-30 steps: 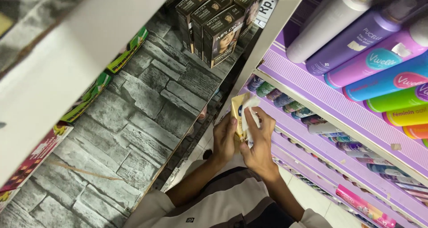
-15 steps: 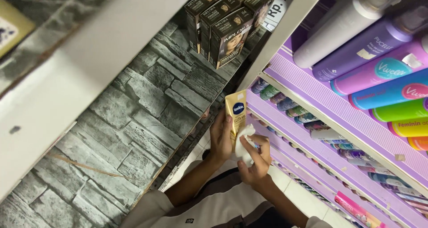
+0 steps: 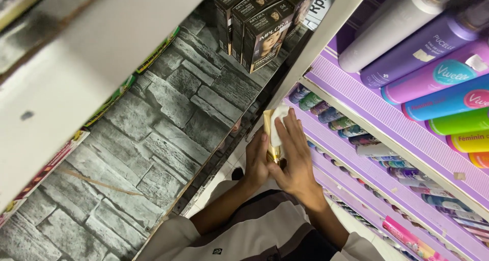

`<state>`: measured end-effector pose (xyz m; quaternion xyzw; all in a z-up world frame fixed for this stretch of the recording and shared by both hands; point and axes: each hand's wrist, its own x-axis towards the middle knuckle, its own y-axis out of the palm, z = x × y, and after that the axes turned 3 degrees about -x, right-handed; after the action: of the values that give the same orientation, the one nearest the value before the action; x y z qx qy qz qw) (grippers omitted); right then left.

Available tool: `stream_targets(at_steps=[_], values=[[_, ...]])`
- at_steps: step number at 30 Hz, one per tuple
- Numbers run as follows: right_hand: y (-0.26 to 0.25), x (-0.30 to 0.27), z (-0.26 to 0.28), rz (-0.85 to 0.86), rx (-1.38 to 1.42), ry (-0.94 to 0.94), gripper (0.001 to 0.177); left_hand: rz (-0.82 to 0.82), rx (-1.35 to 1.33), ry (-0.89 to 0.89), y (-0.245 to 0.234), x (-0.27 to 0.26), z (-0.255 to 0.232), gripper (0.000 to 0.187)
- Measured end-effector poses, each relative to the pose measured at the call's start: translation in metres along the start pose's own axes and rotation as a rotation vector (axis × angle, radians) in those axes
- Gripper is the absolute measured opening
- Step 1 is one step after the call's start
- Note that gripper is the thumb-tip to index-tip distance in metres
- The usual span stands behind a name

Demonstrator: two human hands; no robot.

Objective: Cleaning lotion tubes on a shelf with a tissue.

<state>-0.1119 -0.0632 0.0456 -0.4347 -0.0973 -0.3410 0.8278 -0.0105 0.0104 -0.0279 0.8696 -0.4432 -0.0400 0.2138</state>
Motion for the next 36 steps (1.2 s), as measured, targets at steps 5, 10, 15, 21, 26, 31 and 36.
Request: stream_targets(at_steps=[5,10,15,21,26,31,36], values=[[0.003,0.001,0.010,0.048,-0.061,-0.026,0.099,0.033,0.389,0.353,0.003,0.006,-0.011,0.060],[0.007,-0.015,0.018,0.093,-0.048,-0.036,0.104,-0.011,0.172,0.212,0.000,0.008,-0.001,0.057],[0.024,-0.051,0.020,0.029,0.041,-0.067,0.098,-0.118,-0.160,-0.144,-0.004,0.015,-0.010,0.047],[0.020,-0.051,0.011,0.096,0.023,-0.020,0.095,-0.017,-0.121,-0.017,0.003,0.009,-0.022,0.049],[0.015,-0.025,-0.003,0.060,0.002,0.041,0.091,0.012,0.045,0.068,0.007,0.002,-0.023,0.052],[0.005,-0.012,0.002,0.079,0.024,0.066,0.095,0.027,0.144,0.118,0.015,0.002,-0.037,0.055],[0.005,-0.027,0.004,0.137,0.044,-0.049,0.101,-0.030,0.366,0.252,0.009,0.013,-0.024,0.053]])
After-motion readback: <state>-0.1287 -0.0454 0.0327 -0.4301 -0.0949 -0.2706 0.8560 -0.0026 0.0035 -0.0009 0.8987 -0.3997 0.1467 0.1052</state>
